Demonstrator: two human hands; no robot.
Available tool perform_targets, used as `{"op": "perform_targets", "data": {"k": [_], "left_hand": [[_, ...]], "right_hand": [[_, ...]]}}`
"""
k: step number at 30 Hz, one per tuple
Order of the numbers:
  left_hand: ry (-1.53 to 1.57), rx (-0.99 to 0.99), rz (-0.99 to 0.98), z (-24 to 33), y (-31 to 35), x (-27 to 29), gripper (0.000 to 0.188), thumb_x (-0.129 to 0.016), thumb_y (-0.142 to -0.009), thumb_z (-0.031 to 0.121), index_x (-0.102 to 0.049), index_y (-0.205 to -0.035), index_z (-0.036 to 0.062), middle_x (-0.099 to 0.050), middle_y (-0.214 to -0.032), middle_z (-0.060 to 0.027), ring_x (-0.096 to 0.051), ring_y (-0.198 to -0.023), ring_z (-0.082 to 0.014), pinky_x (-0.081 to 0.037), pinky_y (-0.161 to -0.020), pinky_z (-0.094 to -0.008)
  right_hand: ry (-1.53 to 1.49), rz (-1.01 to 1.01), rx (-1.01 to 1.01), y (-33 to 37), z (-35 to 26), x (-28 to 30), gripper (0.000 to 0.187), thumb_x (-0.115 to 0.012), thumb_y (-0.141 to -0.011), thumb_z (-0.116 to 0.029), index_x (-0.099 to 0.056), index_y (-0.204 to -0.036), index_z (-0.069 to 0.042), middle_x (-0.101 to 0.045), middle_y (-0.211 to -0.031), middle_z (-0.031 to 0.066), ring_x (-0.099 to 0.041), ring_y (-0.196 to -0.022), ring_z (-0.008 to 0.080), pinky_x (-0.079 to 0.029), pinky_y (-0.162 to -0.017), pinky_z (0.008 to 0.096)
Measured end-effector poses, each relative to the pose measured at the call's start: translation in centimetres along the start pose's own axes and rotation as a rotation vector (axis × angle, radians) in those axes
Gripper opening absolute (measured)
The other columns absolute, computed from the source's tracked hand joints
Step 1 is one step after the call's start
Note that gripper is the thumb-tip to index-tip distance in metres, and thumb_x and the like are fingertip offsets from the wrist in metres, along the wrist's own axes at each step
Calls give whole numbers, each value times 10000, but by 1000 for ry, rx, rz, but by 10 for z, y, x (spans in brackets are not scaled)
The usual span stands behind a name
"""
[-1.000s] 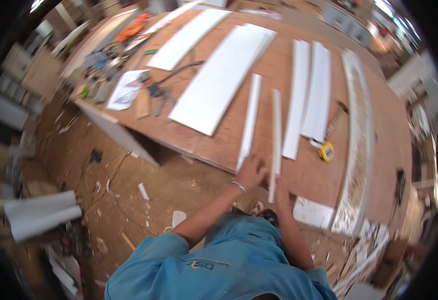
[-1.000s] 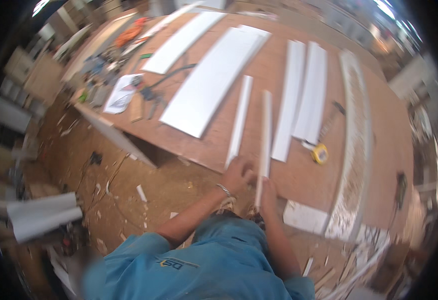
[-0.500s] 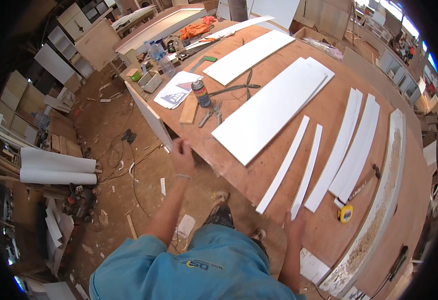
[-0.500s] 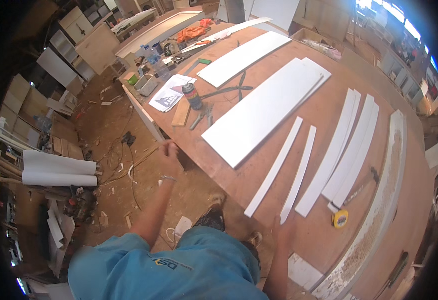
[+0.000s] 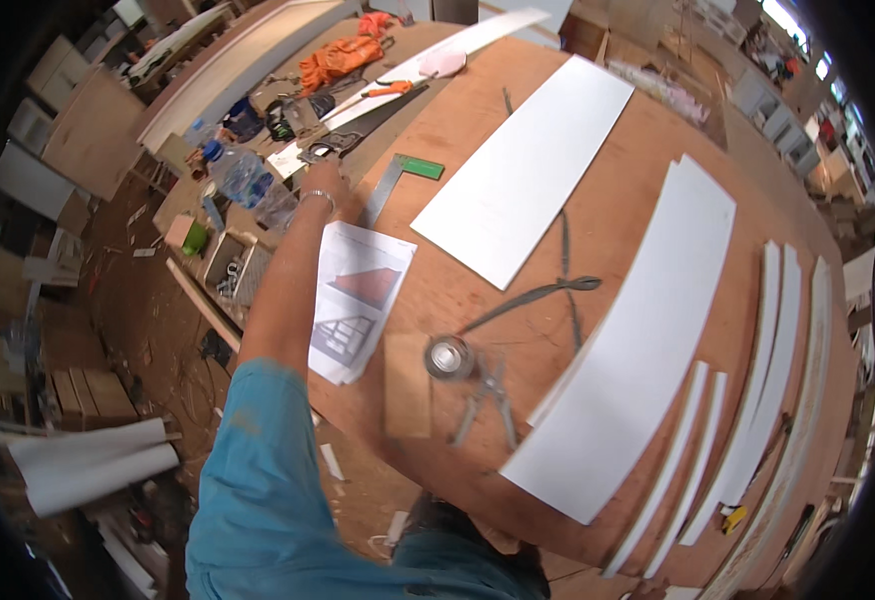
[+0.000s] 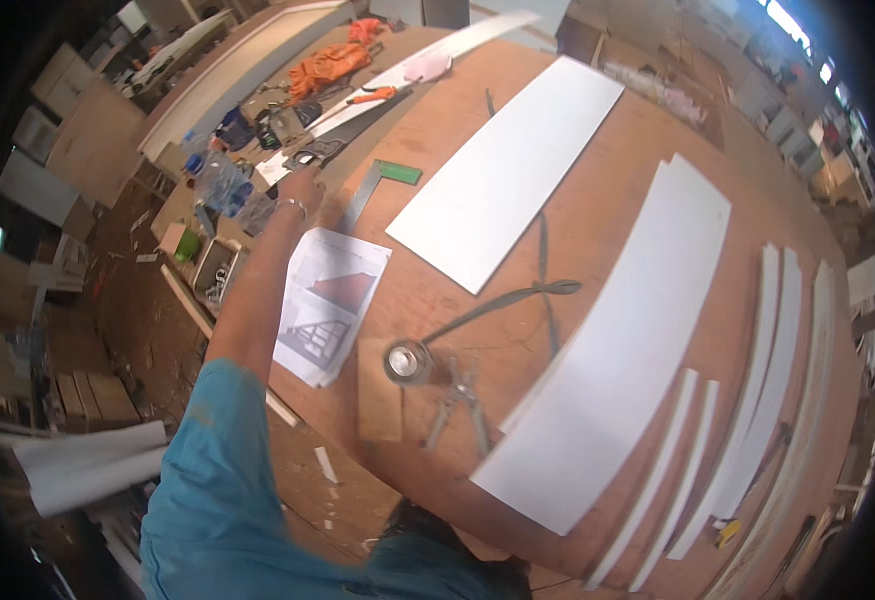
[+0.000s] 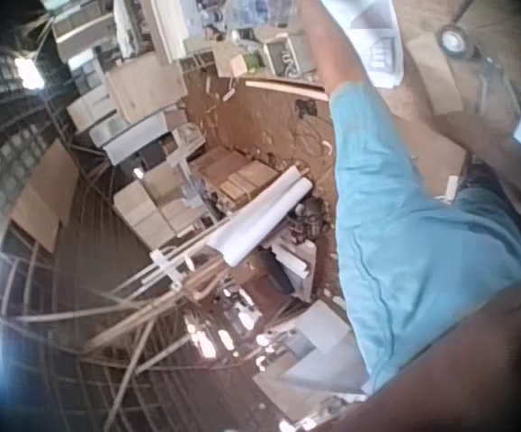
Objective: The person arranges white rectangular wooden pieces on a workbench, measures them with a tape measure, and uses a hand saw to cut a piece. They then assemble the cut pieces into a rectangular frame structure on the table.
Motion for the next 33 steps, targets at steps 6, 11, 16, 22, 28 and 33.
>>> {"op": "perform_targets", "data": {"k": [6,11,16,22,28,33], "left_hand": [[-308,34,-227,-55,-93,-83,346,-598,-937,215,-729,-1232,91,-593,-1390,-223,-527,-1334,-398,-459,-1093,-479],[-299,-23,-115,-64,-117,-113,290,-606,-955,211,-750,-1165,71,-639,-1326,-212,-549,-1309,-372,-470,-1068,-483],[-33,-148,6,-9,-143,-45,313,-647,-977,303,-776,-1062,31,-739,-948,-250,-719,-930,-408,-539,-812,-519],[885,-363,-114,125,-17,155,482,-574,-1059,377,-685,-1231,-59,-743,-1126,-128,-682,-992,-206,-516,-903,-360],[1158,-590,-719,316,261,223,292,-660,-1023,268,-709,-1113,-6,-716,-1045,-74,-648,-941,-139,-502,-855,-275],[1125,-520,-1598,394,548,203,200,-700,-1002,224,-684,-998,25,-628,-883,-7,-564,-795,-83,-475,-721,-280]], "right_hand": [[804,-552,-7,111,17,-15,562,-545,-997,-517,-614,-1409,-140,-617,-1384,242,-512,-1343,472,-358,-1156,573],[300,-327,-235,179,-2,-14,609,-594,-916,-531,-638,-1345,-101,-640,-1285,272,-542,-1289,442,-415,-1107,504],[75,-101,-236,188,1,-35,596,-678,-947,-349,-544,-1433,-32,-605,-1309,300,-584,-1216,458,-450,-1061,524],[-354,348,-65,200,-90,42,356,-666,-933,-121,-611,-1266,-9,-627,-1254,220,-634,-1148,395,-519,-982,447],[-754,498,699,265,-254,133,516,-677,-893,-192,-574,-1385,-77,-575,-1354,164,-560,-1249,332,-457,-1074,467],[-1067,464,544,275,-203,123,699,-716,-854,-137,-458,-1496,-41,-532,-1390,191,-550,-1263,347,-467,-1060,453]]}}
Point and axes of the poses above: each hand's wrist, its own y-axis away from the middle knuckle, its own x-axis out of the back of the hand, z = x × y, the point moved 7 cm from there along -y, towards the middle knuckle
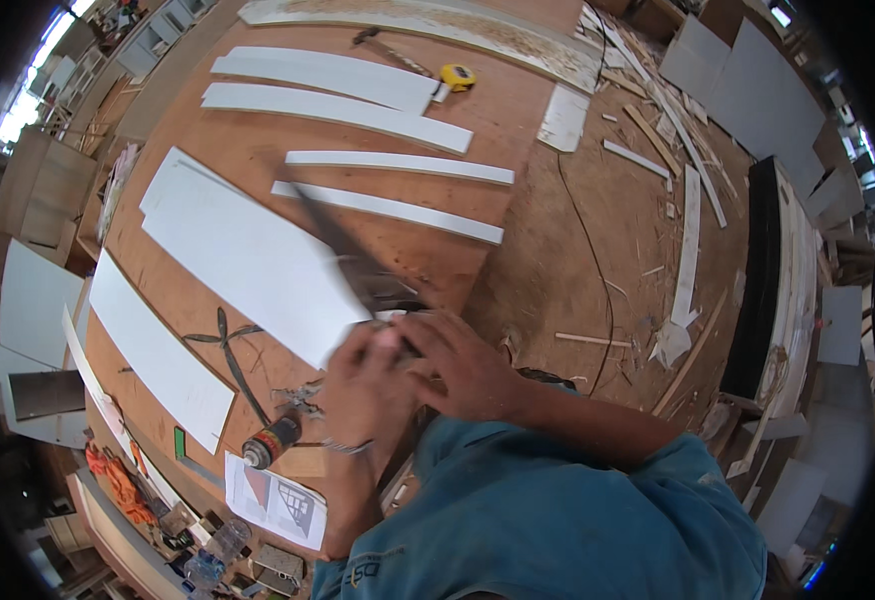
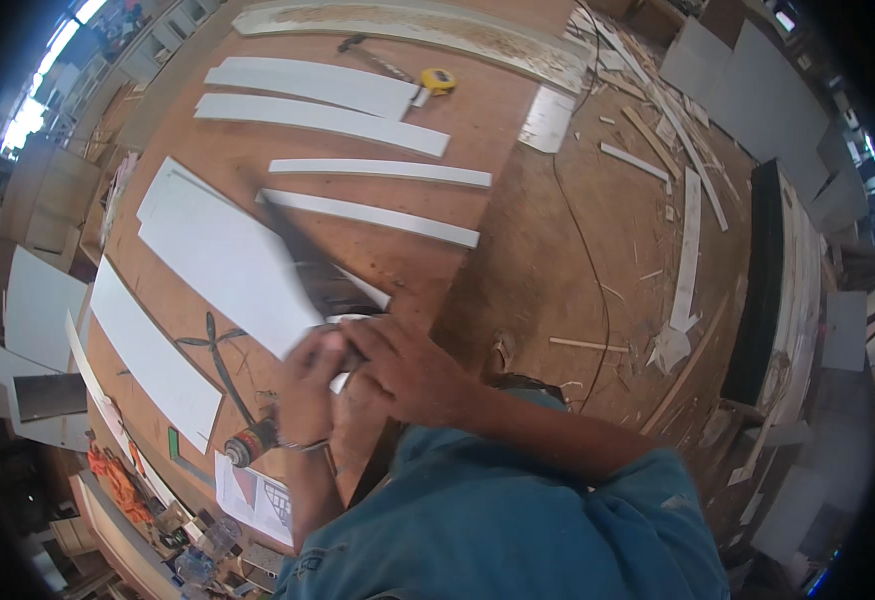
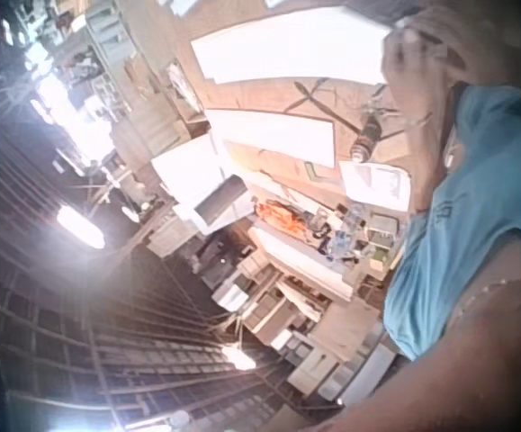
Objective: The person arranges white rectangular wooden pieces on a workbench, measures them with a tape measure, and uses a hand saw to cut a piece. They then assemble the cut pieces into a rectangular frame structure on the table.
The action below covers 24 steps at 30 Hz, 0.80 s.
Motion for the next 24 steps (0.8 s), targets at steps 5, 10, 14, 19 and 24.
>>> {"op": "perform_targets", "data": {"k": [5,10,14,19,24], "left_hand": [[-773,-178,-433,-35,-19,-170,282,-687,-998,278,-689,-1043,0,-670,-997,-123,-652,-914,-253,-533,-795,-343],[-1126,-447,-652,-39,-75,-210,376,-730,-948,302,-696,-1195,21,-643,-1293,-198,-610,-1208,-360,-494,-1038,-425],[-1510,-364,-356,-59,-195,-155,567,-804,-819,191,-619,-1342,72,-578,-1383,-209,-522,-1312,-392,-440,-1127,-466],[-1750,-390,-225,-94,-269,-99,618,-791,-825,194,-579,-1404,147,-538,-1440,-181,-430,-1383,-402,-423,-1155,-465],[-1713,-363,-300,-85,-303,-94,487,-781,-867,276,-672,-1315,121,-638,-1344,-116,-514,-1318,-352,-429,-1137,-428]], "right_hand": [[-153,64,-461,82,102,96,742,-702,-894,-111,-383,-1559,-28,-539,-1412,210,-579,-1262,347,-499,-1010,418],[-149,329,-635,172,151,177,662,-636,-979,-120,-367,-1577,-32,-612,-1372,246,-674,-1144,325,-544,-928,384],[166,710,-406,211,147,249,614,-612,-985,-91,-399,-1555,-11,-686,-1201,187,-706,-982,244,-571,-838,335],[-395,930,-743,246,195,288,584,-569,-989,-103,-413,-1537,28,-491,-734,-7,-459,-586,58,-390,-530,215],[-612,1215,-899,270,213,280,547,-559,-992,-76,-454,-1525,-14,-409,-630,-24,-403,-538,64,-373,-500,248]]}}
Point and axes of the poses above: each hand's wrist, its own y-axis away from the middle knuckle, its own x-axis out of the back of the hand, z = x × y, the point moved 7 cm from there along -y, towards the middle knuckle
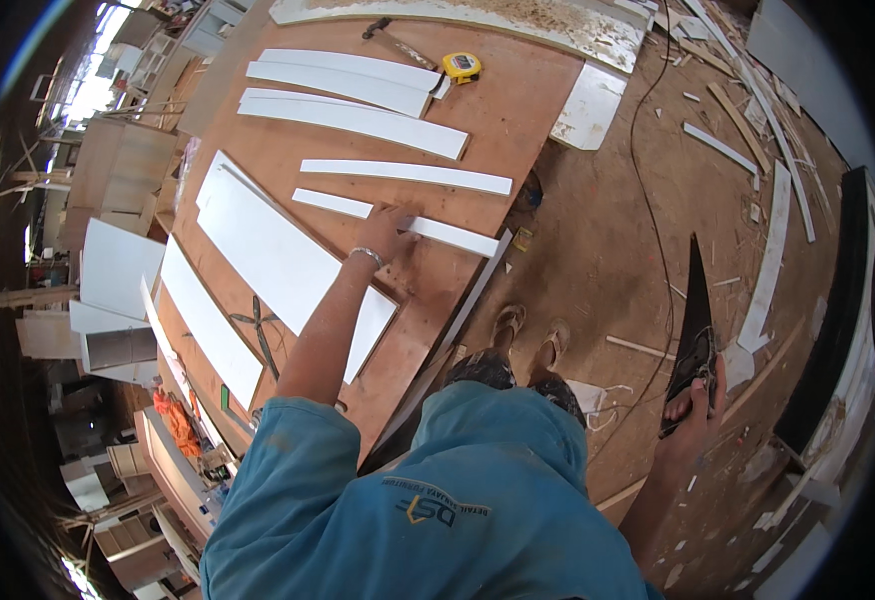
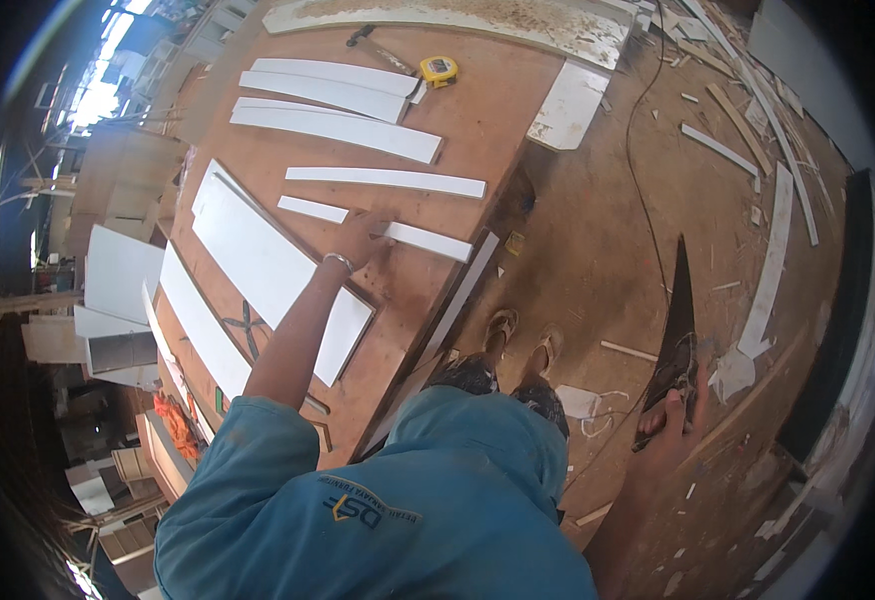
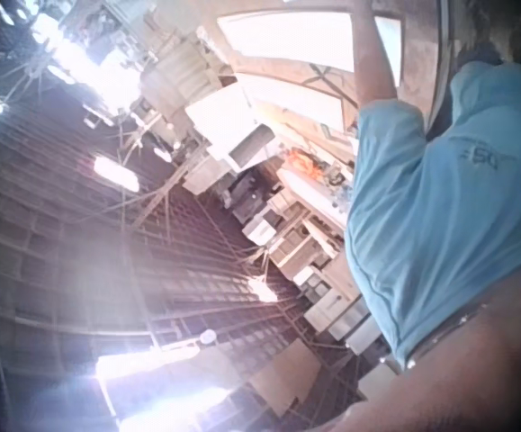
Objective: The person arranges white rectangular wooden pieces on a workbench, measures them with a tape measure, and uses a hand saw to cut a piece. They then assemble the cut pieces into a rectangular frame structure on the table.
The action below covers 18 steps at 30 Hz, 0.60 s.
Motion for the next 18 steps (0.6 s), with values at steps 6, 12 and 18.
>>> {"op": "perform_targets", "data": {"k": [6,12,18], "left_hand": [[477,-236,-86,35,-45,-12,408,-722,-943,310,-703,-1282,85,-696,-1261,-114,-584,-1257,-316,-459,-1089,-420],[647,-217,105,-2,-43,-7,376,-665,-946,245,-683,-1274,62,-685,-1259,-143,-620,-1202,-335,-493,-1044,-421],[334,-373,433,-11,7,9,416,-693,-870,213,-664,-1271,104,-628,-1330,-144,-529,-1295,-340,-389,-1130,-478]], "right_hand": [[50,166,-42,23,7,-23,498,-557,-1002,-89,-499,-1490,-8,-416,-632,-18,-399,-527,71,-371,-496,251],[139,51,45,48,-5,-79,472,-547,-1006,-86,-525,-1472,-15,-413,-634,-18,-397,-530,71,-365,-491,249],[158,100,56,61,8,-104,441,-552,-1005,-98,-551,-1440,-22,-415,-642,-23,-389,-533,69,-365,-491,245]]}}
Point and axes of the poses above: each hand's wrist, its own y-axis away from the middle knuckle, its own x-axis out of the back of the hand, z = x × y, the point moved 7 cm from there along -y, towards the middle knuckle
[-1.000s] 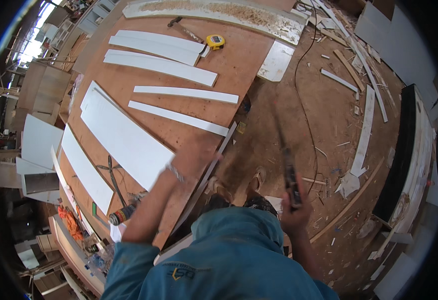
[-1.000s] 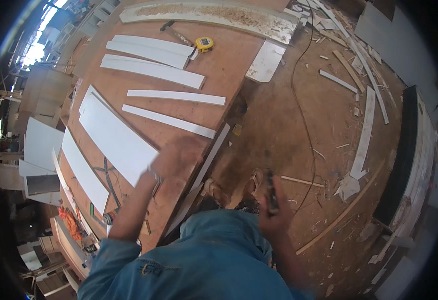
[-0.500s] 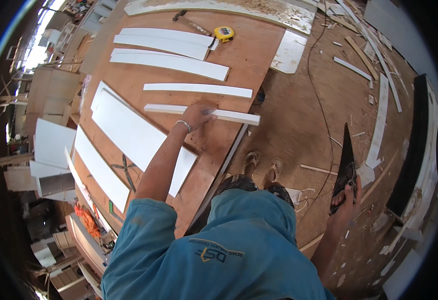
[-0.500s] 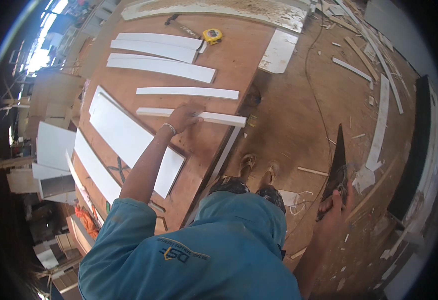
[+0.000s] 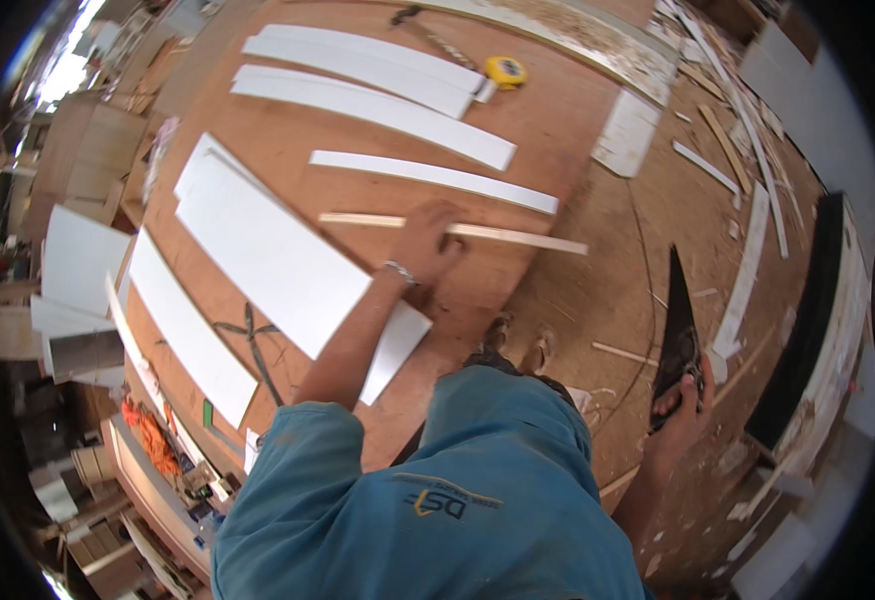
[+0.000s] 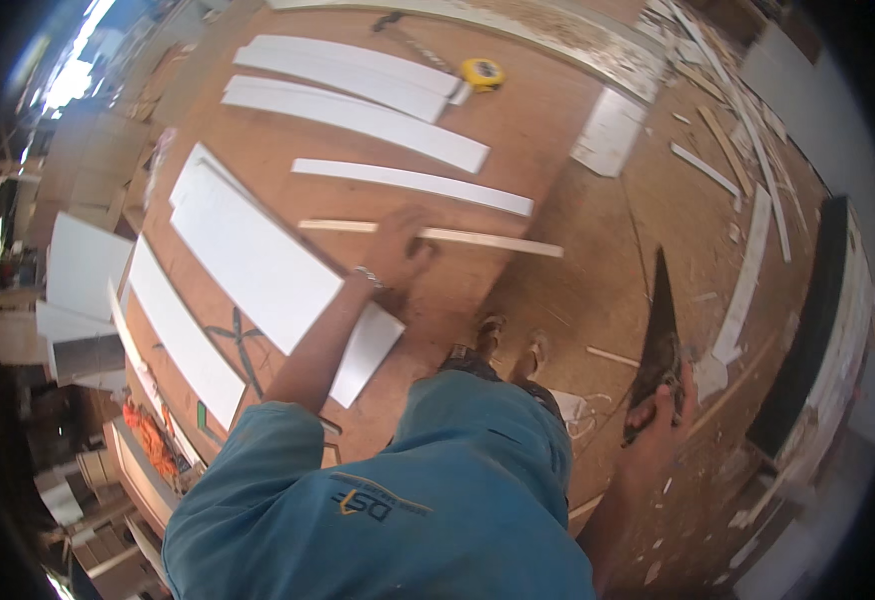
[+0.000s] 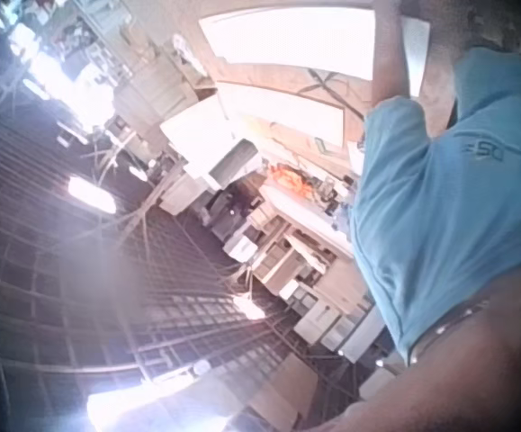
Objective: The person arranges white rectangular wooden pieces on a workbench, measures them with a tape measure, and uses a hand saw to cut a piece. They then assemble the cut pieces into a rectangular frame structure on the table.
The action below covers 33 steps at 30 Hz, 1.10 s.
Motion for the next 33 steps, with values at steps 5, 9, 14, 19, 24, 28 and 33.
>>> {"op": "perform_targets", "data": {"k": [5,9,14,19,24,28,33], "left_hand": [[-36,97,-15,1,6,-7,415,-740,-866,255,-686,-1265,155,-613,-1312,-99,-508,-1307,-301,-359,-1129,-463],[-8,123,-23,-6,3,-12,388,-743,-872,255,-701,-1250,182,-627,-1268,-74,-529,-1276,-285,-365,-1113,-461],[-6,111,9,-10,4,-20,367,-746,-870,248,-714,-1230,183,-634,-1248,-82,-539,-1265,-286,-371,-1106,-462],[16,95,83,-10,7,-17,357,-750,-866,237,-720,-1217,178,-640,-1243,-97,-546,-1252,-288,-369,-1110,-462],[27,95,95,-3,8,-14,366,-745,-849,181,-718,-1214,169,-646,-1234,-92,-549,-1237,-291,-359,-1115,-462],[8,90,92,12,18,-21,399,-725,-841,145,-703,-1239,169,-647,-1233,-80,-546,-1233,-283,-355,-1108,-480],[-75,103,-13,23,33,-39,407,-722,-835,159,-700,-1241,161,-636,-1239,-59,-545,-1229,-257,-368,-1079,-492]], "right_hand": [[-6,13,2,4,2,-20,404,-553,-1007,-114,-566,-1405,-45,-400,-628,-25,-379,-522,70,-363,-488,245],[-5,-55,44,12,-5,-31,386,-563,-1011,-117,-575,-1390,-48,-413,-620,-18,-396,-519,78,-361,-491,248],[167,-124,145,24,-15,-37,358,-590,-1022,-154,-596,-1365,-55,-438,-593,-21,-428,-512,75,-344,-489,254],[317,-146,234,31,-20,-42,339,-599,-1019,-156,-612,-1344,-60,-459,-595,-28,-423,-503,63,-314,-470,242],[329,-156,199,36,-12,-37,322,-574,-1015,-122,-624,-1325,-51,-479,-604,-24,-443,-526,62,-341,-485,242],[411,-216,491,50,-36,-45,366,-628,-966,-124,-633,-1324,-51,-563,-704,-2,-487,-547,83,-401,-511,264],[572,-758,1020,95,-71,-150,433,-717,-862,-92,-656,-1290,-93,-669,-851,88,-624,-652,223,-498,-590,345]]}}
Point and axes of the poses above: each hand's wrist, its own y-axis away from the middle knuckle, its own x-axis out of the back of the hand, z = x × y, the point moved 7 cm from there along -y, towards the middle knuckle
